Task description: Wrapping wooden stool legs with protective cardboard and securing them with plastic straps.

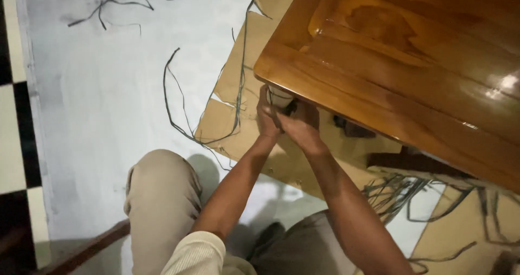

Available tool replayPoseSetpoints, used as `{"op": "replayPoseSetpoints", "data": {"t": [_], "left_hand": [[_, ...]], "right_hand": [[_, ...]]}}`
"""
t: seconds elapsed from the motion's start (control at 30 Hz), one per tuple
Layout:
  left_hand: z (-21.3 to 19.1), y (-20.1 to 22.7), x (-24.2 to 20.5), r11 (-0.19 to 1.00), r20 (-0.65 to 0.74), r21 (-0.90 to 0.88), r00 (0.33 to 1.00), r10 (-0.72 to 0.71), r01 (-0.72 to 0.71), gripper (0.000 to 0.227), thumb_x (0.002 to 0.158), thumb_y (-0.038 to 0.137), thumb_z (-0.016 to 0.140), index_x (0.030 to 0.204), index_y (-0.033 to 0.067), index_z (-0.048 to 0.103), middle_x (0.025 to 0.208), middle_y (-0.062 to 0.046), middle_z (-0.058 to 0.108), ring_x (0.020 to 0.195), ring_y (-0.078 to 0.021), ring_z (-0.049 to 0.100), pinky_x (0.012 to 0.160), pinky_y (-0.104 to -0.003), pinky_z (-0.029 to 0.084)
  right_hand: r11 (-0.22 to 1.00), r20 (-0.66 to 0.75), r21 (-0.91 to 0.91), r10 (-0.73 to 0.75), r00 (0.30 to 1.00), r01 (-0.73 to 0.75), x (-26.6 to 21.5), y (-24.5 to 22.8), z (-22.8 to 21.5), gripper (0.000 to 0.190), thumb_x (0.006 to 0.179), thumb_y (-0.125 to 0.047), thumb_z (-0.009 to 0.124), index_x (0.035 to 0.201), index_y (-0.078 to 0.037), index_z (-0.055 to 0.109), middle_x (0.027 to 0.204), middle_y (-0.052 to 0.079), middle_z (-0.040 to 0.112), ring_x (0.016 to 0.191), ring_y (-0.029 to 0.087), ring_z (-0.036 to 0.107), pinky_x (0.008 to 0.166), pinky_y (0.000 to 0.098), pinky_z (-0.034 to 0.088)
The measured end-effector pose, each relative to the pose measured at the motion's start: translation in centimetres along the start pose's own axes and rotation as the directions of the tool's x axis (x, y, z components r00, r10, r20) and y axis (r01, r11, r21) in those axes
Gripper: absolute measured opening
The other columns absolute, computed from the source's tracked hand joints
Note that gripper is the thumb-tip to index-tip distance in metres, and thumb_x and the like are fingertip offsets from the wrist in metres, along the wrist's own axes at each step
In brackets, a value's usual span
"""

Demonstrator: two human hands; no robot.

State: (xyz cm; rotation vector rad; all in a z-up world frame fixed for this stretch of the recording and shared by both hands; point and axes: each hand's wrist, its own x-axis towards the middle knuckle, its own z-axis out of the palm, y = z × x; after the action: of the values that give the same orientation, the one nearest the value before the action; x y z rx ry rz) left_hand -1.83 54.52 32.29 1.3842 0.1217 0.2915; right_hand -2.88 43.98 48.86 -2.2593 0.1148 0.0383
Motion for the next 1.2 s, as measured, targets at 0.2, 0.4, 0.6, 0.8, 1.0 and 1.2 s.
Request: {"op": "replayPoseSetpoints", "data": {"t": [0.2,0.4,0.6,0.8,1.0,1.2], "left_hand": [[-1.4,-1.8,1.4,0.986,0.174,0.169,0.985,-0.024,-0.006,0.054,0.078,0.019,0.082,0.125,0.0075,0.057,0.061,0.0,0.064,0.074,-0.0132,0.074,0.097,-0.021,0.056],[-2.8,4.1,1.2,0.993,0.536,0.104,0.844,-0.008,-0.056,0.076,0.074,0.003,0.076,0.142,0.0073,0.042,0.105,-0.005,0.066,0.087,-0.0183,0.061,0.078,-0.031,0.048],[-5.7,4.2,1.8,0.988,0.528,0.139,0.849,-0.018,-0.066,0.088,0.08,0.022,0.081,0.157,0.0114,0.041,0.153,-0.02,0.049,0.147,-0.04,0.04,0.125,-0.058,0.029],[-5.7,3.7,4.1,0.995,0.533,-0.089,0.846,0.015,0.039,0.052,0.115,0.034,0.035,0.158,0.0072,0.044,0.158,-0.02,0.045,0.15,-0.0381,0.037,0.125,-0.054,0.028],[-3.1,7.2,7.7,0.986,0.458,0.075,0.873,-0.168,0.151,0.043,0.098,0.032,0.076,0.125,-0.0006,0.071,0.117,-0.024,0.073,0.116,-0.0336,0.068,0.103,-0.046,0.054],[-4.3,8.7,11.7,0.996,0.59,0.074,0.804,-0.075,0.039,0.011,0.086,0.01,0.08,0.081,0.0027,0.075,0.076,-0.01,0.076,0.063,-0.0149,0.07,0.055,-0.024,0.058]], "right_hand": [[0.987,-0.011,0.015,0.163,0.987,-0.163,1.9,1.4,4.0,0.081,0.072,-0.066,0.077,0.117,0.001,0.07,0.115,0.023,0.074,0.115,0.037,0.069,0.103,0.0494,0.053],[0.912,-0.122,-0.114,0.381,0.916,-0.394,1.4,3.7,5.3,0.047,0.072,-0.025,0.078,0.105,0.003,0.059,0.096,0.027,0.074,0.101,0.047,0.071,0.084,0.0548,0.06],[0.942,-0.187,-0.113,-0.331,0.925,0.315,1.0,7.4,6.5,0.076,0.08,-0.047,0.08,0.132,0.005,0.063,0.13,0.023,0.067,0.114,0.042,0.063,0.098,0.0463,0.046],[0.949,-0.173,-0.311,-0.112,0.979,0.054,1.6,9.0,7.3,0.102,0.076,-0.071,0.083,0.116,0.019,0.055,0.102,0.024,0.069,0.083,0.036,0.067,0.075,0.0403,0.053],[0.923,-0.594,-0.372,-0.32,0.738,0.101,3.4,14.7,13.1,0.079,0.07,-0.059,0.095,0.113,0.005,0.078,0.122,0.028,0.071,0.126,0.029,0.062,0.114,0.0309,0.04],[0.932,-0.311,-0.194,-0.353,0.882,0.305,0.4,5.9,5.7,0.063,0.082,-0.045,0.088,0.109,0.008,0.07,0.098,0.019,0.075,0.077,0.036,0.071,0.067,0.0417,0.055]]}}
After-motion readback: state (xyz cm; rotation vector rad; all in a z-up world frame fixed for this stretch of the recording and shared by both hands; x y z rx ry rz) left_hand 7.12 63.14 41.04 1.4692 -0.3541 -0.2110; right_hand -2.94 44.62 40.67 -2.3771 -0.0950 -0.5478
